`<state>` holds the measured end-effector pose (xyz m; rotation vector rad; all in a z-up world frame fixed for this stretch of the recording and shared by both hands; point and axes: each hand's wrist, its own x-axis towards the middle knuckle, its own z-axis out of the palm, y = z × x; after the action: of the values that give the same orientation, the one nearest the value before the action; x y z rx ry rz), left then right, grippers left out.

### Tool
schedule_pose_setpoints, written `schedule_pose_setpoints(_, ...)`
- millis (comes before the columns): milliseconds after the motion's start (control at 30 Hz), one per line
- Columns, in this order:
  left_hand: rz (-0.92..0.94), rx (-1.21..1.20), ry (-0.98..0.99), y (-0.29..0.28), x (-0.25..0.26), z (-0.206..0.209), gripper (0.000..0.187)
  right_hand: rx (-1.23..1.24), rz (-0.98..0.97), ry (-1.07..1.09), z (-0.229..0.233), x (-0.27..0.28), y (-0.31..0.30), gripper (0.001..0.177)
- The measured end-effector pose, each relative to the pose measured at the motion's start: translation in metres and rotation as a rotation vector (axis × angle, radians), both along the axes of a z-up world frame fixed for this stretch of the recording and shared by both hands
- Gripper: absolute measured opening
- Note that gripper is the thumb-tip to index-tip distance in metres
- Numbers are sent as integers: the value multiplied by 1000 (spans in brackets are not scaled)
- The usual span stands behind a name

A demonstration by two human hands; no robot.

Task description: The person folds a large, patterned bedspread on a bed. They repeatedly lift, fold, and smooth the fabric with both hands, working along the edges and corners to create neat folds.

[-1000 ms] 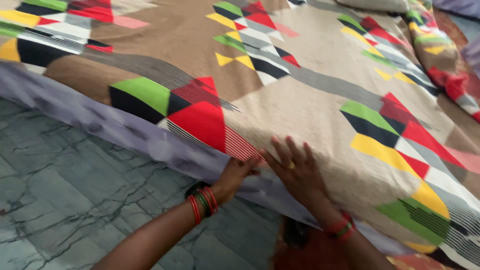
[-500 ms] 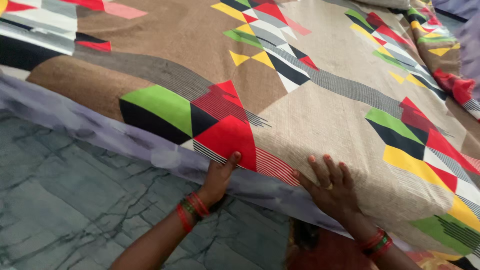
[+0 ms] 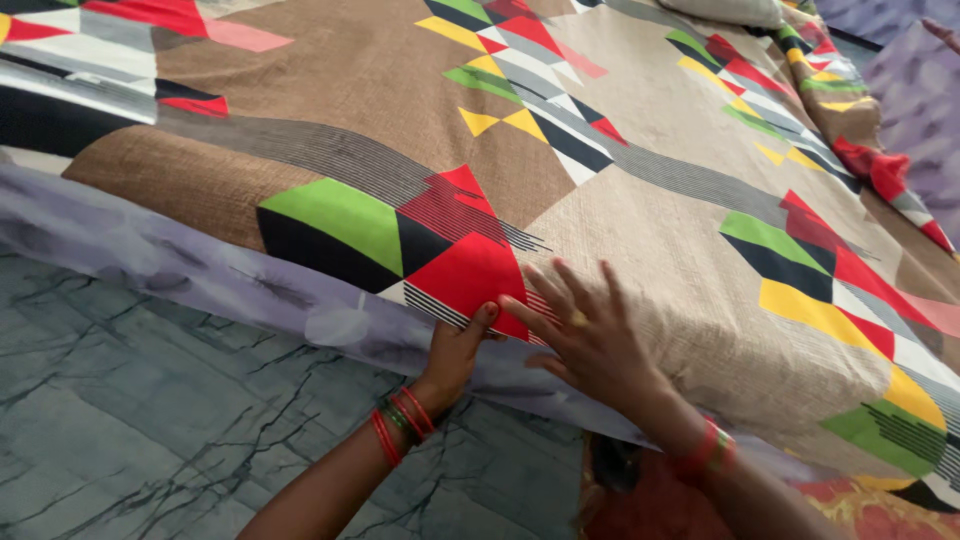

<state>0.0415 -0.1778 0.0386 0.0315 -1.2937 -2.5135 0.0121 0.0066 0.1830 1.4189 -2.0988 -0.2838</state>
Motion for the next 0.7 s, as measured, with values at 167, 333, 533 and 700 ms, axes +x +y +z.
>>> schedule_pose_setpoints(167,131,87,-3,-16,28,10,28,-28,-13,111,-17,-10,-13,55)
schedule_pose_setpoints(333,245,208,-11,-64,42,49,24,-57,3,46,-25,-10,-6,57)
schedule_pose_setpoints(533,172,223,-79,-67,39,70,28,-125,71,-109,-19,1,-1,58)
schedule_pose_setpoints(700,159,77,-54,-72,29,38,33,-49,18,87,-23,0,-4,59)
